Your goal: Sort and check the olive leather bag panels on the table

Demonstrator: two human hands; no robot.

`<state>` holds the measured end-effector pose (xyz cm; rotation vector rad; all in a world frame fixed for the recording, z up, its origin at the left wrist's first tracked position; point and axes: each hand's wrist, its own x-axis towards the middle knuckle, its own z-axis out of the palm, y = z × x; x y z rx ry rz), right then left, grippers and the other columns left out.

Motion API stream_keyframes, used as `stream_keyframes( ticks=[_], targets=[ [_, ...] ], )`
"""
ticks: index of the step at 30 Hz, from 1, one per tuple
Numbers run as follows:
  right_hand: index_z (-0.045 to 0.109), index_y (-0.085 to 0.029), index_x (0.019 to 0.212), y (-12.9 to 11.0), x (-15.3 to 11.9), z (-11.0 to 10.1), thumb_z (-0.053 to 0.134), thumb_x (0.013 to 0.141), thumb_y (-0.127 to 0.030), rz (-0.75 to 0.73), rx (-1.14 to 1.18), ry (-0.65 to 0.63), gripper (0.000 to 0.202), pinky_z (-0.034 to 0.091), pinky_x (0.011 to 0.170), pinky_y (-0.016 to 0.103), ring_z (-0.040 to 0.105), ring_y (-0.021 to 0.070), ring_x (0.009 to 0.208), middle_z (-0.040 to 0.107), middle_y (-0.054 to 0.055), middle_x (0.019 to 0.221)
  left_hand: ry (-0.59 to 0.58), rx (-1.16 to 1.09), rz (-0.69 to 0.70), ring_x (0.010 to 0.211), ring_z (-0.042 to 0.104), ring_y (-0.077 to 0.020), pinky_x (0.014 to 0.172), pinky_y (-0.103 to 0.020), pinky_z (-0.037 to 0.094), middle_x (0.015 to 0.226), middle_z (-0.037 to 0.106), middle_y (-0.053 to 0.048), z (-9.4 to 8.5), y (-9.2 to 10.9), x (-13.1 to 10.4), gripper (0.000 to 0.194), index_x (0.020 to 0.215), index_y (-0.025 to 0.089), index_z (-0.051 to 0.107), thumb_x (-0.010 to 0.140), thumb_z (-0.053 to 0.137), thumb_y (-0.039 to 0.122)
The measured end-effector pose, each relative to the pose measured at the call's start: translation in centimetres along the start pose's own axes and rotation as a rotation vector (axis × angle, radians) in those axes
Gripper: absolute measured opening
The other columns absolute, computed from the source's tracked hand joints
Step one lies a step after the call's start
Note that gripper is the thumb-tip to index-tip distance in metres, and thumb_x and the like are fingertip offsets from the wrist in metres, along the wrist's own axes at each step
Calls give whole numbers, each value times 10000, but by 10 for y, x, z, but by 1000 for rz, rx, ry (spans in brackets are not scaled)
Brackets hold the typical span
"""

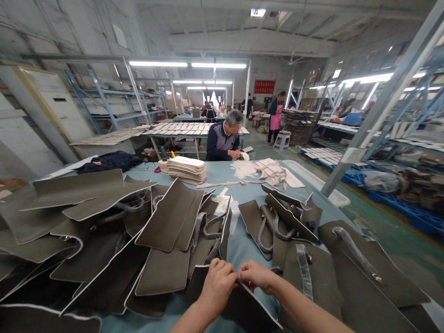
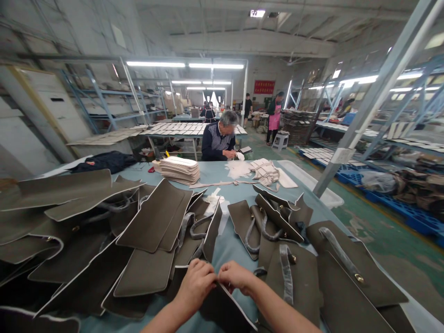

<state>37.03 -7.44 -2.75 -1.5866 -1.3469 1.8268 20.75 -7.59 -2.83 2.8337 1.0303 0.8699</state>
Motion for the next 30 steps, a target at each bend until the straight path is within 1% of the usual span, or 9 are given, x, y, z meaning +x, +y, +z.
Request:
stream_keyframes(
  ticks=[8, 12, 15, 18, 21, 24, 27, 29, 30],
  targets=[
    [506, -150, 544, 3, 9, 6, 421, 598, -177, -56, -212, -11, 105, 290, 375, 178, 336, 56, 374, 392, -58, 412, -364, 53, 2, 754, 471, -161, 647, -310, 262, 758, 570, 15, -4, -11, 9, 215, 709, 178, 550, 666, 680, 343],
    [525, -145, 570, 3, 9, 10, 425, 651, -187, -118, -418, 50, 135, 263, 416, 193, 340, 63, 414, 403, -51, 435, -461, 70, 24, 761, 480, -168, 646, -321, 277, 751, 572, -8, -7, -7, 13, 138, 705, 161, 560, 744, 599, 288],
    [532, -139, 589, 4, 11, 8, 466, 662, -170, -198, -599, 163, 103, 309, 532, 219, 421, 93, 555, 492, -20, 547, -440, 57, 74, 791, 475, -174, 679, -330, 294, 805, 571, -15, -8, -3, 6, 96, 756, 160, 547, 732, 587, 243],
    [562, -134, 712, 7, 14, -1, 411, 745, -184, -238, -730, 300, 163, 330, 645, 270, 484, 148, 707, 580, 48, 738, -434, 48, 150, 785, 470, -175, 692, -333, 305, 798, 565, -18, -5, 3, -9, 111, 729, 159, 524, 718, 586, 250],
    [560, -133, 759, 10, 15, -12, 355, 800, -210, -233, -784, 372, 223, 335, 664, 291, 511, 176, 752, 597, 85, 804, -354, 22, 263, 779, 479, -166, 740, -342, 314, 771, 569, -17, 1, 5, -24, 138, 690, 160, 497, 754, 553, 268],
    [560, -155, 743, 13, 13, -13, 383, 803, -232, -248, -795, 336, 202, 349, 653, 267, 532, 163, 739, 612, 57, 778, -245, 51, 194, 687, 496, -148, 708, -325, 332, 702, 583, -2, 6, 2, -30, 30, 779, 163, 518, 775, 523, 192],
    [565, -176, 824, 16, 8, -4, 374, 820, -245, -319, -755, 261, 203, 372, 675, 242, 550, 149, 769, 626, 37, 825, -222, 103, 78, 615, 507, -156, 615, -314, 332, 649, 597, 12, 11, 0, -30, 166, 929, 184, 546, 763, 550, 197],
    [561, -178, 881, 17, 5, 3, 332, 848, -273, -366, -696, 202, 250, 390, 686, 242, 558, 149, 780, 628, 43, 849, -237, 105, 99, 597, 517, -158, 577, -309, 322, 600, 589, 16, 16, 1, -31, 52, 775, 201, 582, 764, 567, 248],
    [560, -175, 892, 16, 2, 6, 314, 858, -293, -376, -672, 180, 275, 400, 687, 248, 562, 153, 778, 629, 48, 848, -251, 96, 121, 586, 520, -156, 560, -305, 315, 574, 581, 16, 19, 2, -32, 115, 667, 195, 570, 761, 574, 262]
  ],
)
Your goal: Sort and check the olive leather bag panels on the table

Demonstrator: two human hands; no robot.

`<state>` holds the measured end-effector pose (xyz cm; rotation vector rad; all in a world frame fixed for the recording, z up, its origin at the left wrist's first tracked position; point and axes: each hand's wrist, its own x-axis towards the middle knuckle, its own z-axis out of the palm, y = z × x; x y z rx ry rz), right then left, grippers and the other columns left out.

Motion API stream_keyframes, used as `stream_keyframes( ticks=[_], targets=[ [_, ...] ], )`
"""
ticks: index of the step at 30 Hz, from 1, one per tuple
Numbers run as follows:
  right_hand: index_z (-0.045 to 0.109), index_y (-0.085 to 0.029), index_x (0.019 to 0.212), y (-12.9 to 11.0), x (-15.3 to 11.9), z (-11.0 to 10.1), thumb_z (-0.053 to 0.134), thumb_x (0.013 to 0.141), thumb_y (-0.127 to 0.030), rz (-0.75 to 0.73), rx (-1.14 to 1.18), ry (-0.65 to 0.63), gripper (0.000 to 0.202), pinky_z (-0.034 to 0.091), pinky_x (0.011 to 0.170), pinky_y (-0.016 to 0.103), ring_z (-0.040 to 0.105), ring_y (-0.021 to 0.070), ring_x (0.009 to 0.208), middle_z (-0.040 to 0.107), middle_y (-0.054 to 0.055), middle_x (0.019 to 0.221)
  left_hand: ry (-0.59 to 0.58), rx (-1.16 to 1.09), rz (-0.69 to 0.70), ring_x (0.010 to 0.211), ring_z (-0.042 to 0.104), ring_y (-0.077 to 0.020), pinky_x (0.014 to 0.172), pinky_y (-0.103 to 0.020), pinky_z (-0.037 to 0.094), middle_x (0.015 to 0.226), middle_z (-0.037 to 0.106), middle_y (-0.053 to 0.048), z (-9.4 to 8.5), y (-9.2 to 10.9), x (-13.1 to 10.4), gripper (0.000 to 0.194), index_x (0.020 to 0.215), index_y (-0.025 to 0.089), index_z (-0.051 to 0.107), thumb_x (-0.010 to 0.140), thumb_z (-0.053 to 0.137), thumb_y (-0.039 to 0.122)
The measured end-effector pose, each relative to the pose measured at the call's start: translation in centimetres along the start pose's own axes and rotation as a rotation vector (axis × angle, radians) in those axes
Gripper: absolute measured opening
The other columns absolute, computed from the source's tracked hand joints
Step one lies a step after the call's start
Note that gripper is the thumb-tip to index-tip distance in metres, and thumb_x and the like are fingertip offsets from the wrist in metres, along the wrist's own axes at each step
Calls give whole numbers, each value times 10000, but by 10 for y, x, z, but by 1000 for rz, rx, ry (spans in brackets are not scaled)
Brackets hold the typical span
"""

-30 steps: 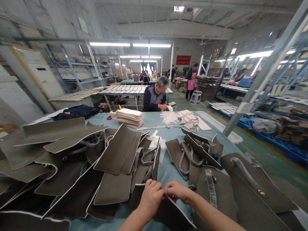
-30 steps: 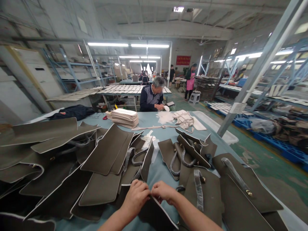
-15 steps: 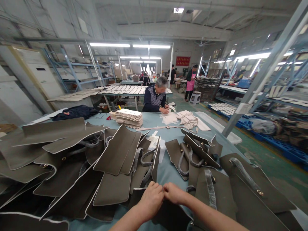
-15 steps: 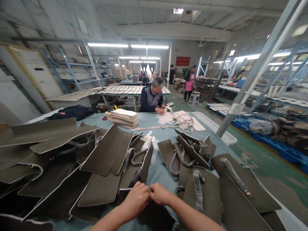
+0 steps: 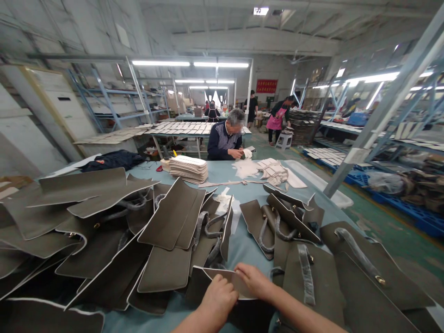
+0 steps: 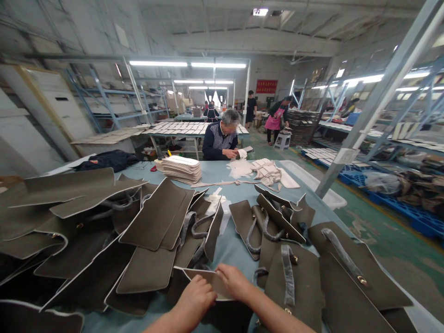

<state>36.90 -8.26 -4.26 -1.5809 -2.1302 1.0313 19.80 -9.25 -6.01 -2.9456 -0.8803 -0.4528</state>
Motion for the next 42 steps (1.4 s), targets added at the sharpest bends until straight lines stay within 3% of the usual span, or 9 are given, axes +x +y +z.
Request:
stream_keyframes(
  ticks=[4, 8, 12, 14, 16, 21, 25, 31, 42],
  targets=[
    [534, -186, 974, -12, -13, -5, 349, 846, -296, -71, 63, 24, 251, 420, 763, 266, 555, 156, 856, 610, 55, 943, -12, -50, -23, 575, 542, -155, 520, -291, 314, 576, 599, 10, 13, 3, -2, 168, 608, 179, 553, 763, 568, 242],
    [493, -194, 998, -16, -29, -12, 486, 773, -277, -230, -5, 29, 240, 365, 923, 284, 452, 174, 1102, 456, 76, 1243, -17, -64, -151, 560, 557, -156, 524, -283, 347, 585, 612, -4, 11, 0, -1, 177, 647, 172, 568, 804, 501, 218],
    [542, -173, 873, -7, -34, -8, 539, 727, -212, -199, -324, -41, 151, 411, 848, 318, 511, 208, 999, 540, 71, 1116, -1, -149, -146, 807, 577, -184, 716, -307, 416, 851, 649, -23, -15, -8, 2, 97, 859, 199, 587, 782, 536, 226],
    [552, -173, 841, -2, -33, -7, 473, 764, -156, -171, -422, -31, 112, 426, 773, 303, 546, 188, 893, 585, 46, 997, 22, -162, -187, 1048, 492, -228, 894, -386, 355, 1137, 572, -55, -32, -20, 0, 382, 1105, 232, 506, 734, 594, 214],
    [554, -179, 840, 0, -31, -11, 460, 782, -156, -177, -461, -10, 113, 414, 742, 290, 552, 179, 864, 592, 32, 978, -47, -193, -326, 1109, 452, -251, 938, -420, 310, 1217, 526, -79, -46, -38, -6, 539, 1200, 234, 442, 694, 627, 205],
    [559, -191, 843, 3, -27, -40, 462, 812, -193, -244, -488, -29, 102, 365, 739, 280, 547, 160, 876, 602, 14, 958, -344, -514, -454, 872, 581, -174, 738, -245, 386, 933, 668, 4, -59, -74, -23, 222, 944, 283, 627, 770, 495, 249],
    [561, -185, 805, 4, -17, -56, 494, 806, -217, -276, -584, 12, 74, 335, 745, 298, 540, 161, 867, 601, 13, 938, -331, -732, -474, 813, 576, -161, 692, -204, 377, 863, 675, 28, -60, -73, -26, 236, 917, 268, 656, 767, 479, 307],
    [534, -163, 765, -5, -7, -60, 481, 818, -210, -191, -781, 245, 89, 298, 679, 316, 521, 176, 755, 582, 42, 793, -313, -1064, -628, 802, 572, -184, 680, -217, 390, 797, 673, 24, -63, -67, -26, 253, 884, 182, 675, 717, 510, 276],
    [511, -163, 780, -37, -2, -71, 480, 829, -282, -443, -820, 166, 132, 277, 666, 307, 505, 158, 727, 576, 31, 774, -236, -934, -466, 720, 539, -157, 635, -213, 359, 745, 631, 25, -77, -45, 21, 201, 817, 195, 655, 737, 496, 289]
  ],
)
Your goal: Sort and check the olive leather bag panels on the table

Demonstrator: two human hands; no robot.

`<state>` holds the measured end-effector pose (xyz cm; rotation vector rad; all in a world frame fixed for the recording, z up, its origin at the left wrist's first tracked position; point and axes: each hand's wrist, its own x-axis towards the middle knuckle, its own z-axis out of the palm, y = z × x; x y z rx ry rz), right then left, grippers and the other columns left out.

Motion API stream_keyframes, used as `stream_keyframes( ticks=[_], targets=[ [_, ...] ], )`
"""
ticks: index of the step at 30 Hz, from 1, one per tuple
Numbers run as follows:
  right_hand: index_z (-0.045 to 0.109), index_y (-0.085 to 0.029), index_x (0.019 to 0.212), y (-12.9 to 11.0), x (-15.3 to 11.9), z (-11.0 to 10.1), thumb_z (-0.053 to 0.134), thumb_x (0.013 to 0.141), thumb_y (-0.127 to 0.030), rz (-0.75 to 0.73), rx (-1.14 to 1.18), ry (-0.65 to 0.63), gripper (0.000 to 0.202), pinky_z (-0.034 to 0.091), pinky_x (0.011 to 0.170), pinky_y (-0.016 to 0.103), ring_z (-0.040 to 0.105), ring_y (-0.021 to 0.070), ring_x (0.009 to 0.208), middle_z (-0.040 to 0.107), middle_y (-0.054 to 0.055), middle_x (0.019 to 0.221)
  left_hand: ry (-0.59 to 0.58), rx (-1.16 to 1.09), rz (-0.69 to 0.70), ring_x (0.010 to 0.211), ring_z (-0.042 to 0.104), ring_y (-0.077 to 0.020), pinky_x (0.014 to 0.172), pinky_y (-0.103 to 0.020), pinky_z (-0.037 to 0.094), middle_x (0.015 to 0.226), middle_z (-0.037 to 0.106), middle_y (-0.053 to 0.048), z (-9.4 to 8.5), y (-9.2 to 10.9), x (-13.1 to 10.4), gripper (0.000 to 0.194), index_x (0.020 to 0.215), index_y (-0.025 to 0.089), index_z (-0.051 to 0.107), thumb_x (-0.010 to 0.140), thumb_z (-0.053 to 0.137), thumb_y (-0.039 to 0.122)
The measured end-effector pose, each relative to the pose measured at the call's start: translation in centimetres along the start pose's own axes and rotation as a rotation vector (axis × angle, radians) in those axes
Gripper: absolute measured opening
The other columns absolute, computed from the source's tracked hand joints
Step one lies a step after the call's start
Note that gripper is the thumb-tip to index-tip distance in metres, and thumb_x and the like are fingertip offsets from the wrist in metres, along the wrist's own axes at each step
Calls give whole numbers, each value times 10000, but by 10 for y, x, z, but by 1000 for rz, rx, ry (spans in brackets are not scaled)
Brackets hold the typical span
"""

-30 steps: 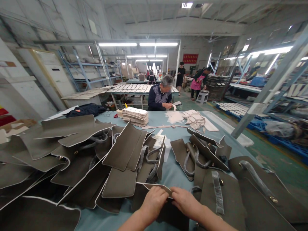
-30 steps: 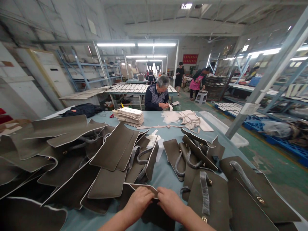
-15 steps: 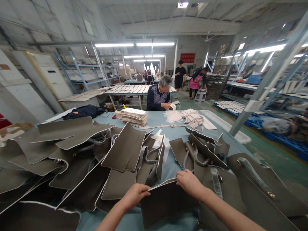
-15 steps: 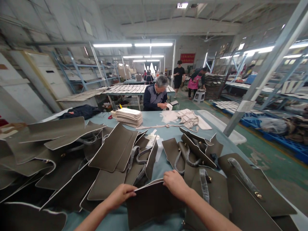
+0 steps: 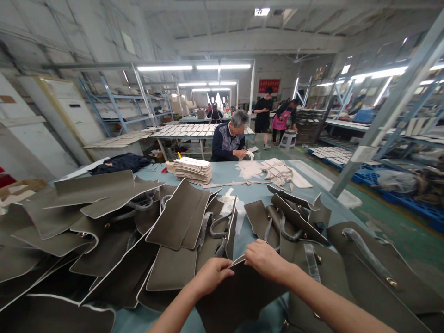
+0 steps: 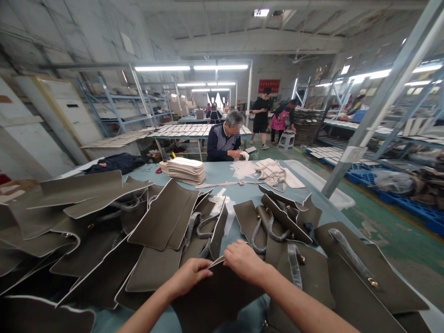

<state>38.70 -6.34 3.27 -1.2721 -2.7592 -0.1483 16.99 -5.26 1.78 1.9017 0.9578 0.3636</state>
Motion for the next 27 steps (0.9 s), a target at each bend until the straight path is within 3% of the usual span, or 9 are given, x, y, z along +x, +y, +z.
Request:
stream_keyframes(
  ticks=[8, 12, 15, 21, 27],
  targets=[
    [508, -166, 796, 4, 1, -4, 535, 790, -314, 10, 76, -12, 151, 319, 671, 298, 526, 169, 747, 589, 25, 785, 32, -71, -80, 712, 524, -154, 629, -215, 355, 704, 620, 12, 4, 1, 6, 242, 796, 156, 667, 730, 495, 313],
    [488, -178, 986, 7, -1, -10, 569, 766, -269, 52, 236, 3, 251, 342, 713, 271, 536, 157, 802, 603, 16, 872, 35, -21, -72, 696, 523, -148, 623, -214, 355, 716, 628, 12, 4, 4, 3, 271, 815, 166, 667, 754, 464, 335],
    [456, -192, 1089, 9, -3, -11, 590, 753, -293, 13, 202, -2, 375, 334, 717, 280, 529, 174, 843, 592, 30, 923, 37, 22, -62, 692, 528, -147, 613, -211, 352, 716, 629, 13, 3, 7, 2, 272, 796, 174, 665, 764, 452, 341],
    [541, -206, 854, 9, 0, -1, 535, 789, -360, -38, 89, -8, 167, 277, 638, 289, 503, 153, 771, 577, 12, 833, 78, 128, -56, 702, 555, -156, 612, -213, 363, 714, 642, 1, 1, 20, 3, 268, 767, 191, 657, 776, 436, 341],
    [517, -178, 722, -13, -1, 5, 435, 839, -302, 27, 71, 53, 189, 242, 599, 293, 477, 123, 710, 582, 6, 759, 134, 314, -23, 796, 604, -185, 677, -233, 388, 841, 677, -31, 16, 30, 3, 281, 879, 247, 638, 823, 368, 306]
  ],
)
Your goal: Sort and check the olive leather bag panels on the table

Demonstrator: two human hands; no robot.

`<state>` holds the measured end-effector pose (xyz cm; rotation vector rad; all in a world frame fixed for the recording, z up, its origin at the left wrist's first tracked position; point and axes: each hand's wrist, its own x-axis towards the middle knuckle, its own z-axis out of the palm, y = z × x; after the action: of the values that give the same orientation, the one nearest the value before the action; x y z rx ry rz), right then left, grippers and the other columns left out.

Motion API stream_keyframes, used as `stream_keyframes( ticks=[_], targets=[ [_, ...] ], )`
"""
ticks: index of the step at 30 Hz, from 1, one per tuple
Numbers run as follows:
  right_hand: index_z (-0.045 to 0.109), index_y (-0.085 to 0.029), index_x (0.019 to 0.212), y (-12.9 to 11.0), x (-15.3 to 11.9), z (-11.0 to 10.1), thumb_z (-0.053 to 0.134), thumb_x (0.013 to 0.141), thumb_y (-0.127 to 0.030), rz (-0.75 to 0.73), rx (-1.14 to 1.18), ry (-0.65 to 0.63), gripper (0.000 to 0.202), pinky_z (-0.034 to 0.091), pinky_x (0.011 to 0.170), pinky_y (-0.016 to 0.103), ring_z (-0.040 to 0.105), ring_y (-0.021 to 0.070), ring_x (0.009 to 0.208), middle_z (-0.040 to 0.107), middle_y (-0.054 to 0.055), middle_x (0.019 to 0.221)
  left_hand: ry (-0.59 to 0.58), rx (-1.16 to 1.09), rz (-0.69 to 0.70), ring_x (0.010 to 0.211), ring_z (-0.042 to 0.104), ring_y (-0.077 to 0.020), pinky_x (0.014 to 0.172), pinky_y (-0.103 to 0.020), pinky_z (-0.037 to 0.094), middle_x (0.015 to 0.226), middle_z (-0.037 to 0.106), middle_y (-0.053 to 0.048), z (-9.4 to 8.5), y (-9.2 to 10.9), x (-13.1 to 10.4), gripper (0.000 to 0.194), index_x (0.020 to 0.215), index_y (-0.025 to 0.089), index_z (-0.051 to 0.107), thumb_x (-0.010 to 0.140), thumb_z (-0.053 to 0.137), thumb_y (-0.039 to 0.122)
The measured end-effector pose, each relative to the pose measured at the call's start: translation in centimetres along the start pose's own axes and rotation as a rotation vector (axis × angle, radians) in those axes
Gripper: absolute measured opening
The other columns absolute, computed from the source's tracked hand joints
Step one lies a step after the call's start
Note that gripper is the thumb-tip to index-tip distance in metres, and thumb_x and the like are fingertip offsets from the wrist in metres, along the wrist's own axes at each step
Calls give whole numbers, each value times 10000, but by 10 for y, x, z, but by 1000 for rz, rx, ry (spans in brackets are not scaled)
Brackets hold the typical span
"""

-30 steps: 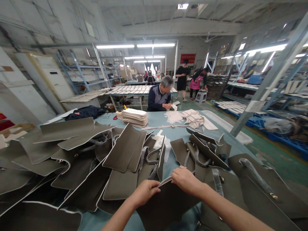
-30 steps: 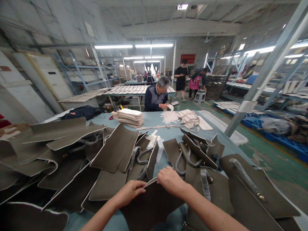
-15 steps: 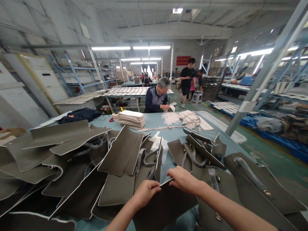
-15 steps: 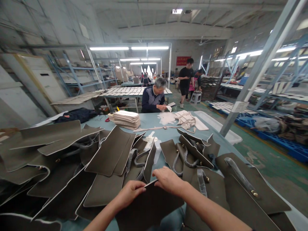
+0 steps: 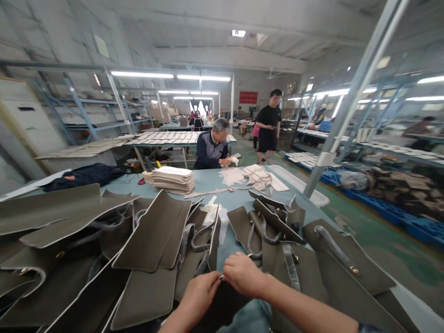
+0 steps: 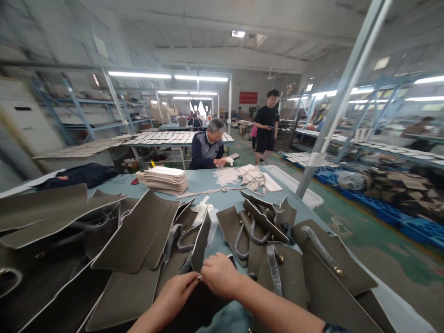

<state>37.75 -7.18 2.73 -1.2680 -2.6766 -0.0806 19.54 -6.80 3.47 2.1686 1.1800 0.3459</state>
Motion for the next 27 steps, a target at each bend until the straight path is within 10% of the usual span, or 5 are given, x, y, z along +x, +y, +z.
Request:
stream_keyframes(
  ticks=[17, 22, 27],
  targets=[
    [538, -189, 759, 40, -77, -30, 375, 869, -265, 442, 248, 324, 211, 376, 666, 243, 504, 128, 732, 565, 19, 752, -189, 176, 89, 825, 610, -167, 701, -212, 415, 840, 666, -11, -24, -8, 8, 316, 878, 254, 593, 850, 292, 345],
    [506, -187, 988, 58, -105, -28, 360, 861, -322, 731, 429, 609, 236, 422, 802, 291, 522, 155, 891, 557, 66, 972, 15, 21, 97, 861, 602, -178, 751, -225, 435, 877, 668, -3, -54, -15, 28, 332, 872, 245, 612, 820, 339, 425],
    [466, -169, 1078, 82, -151, 4, 410, 797, -355, 1054, 498, 614, 341, 414, 864, 375, 534, 205, 955, 539, 108, 1057, 474, -8, -230, 1012, 554, -249, 864, -312, 430, 1056, 632, -69, -95, -57, 47, 426, 1040, 181, 584, 785, 374, 450]
  ],
)
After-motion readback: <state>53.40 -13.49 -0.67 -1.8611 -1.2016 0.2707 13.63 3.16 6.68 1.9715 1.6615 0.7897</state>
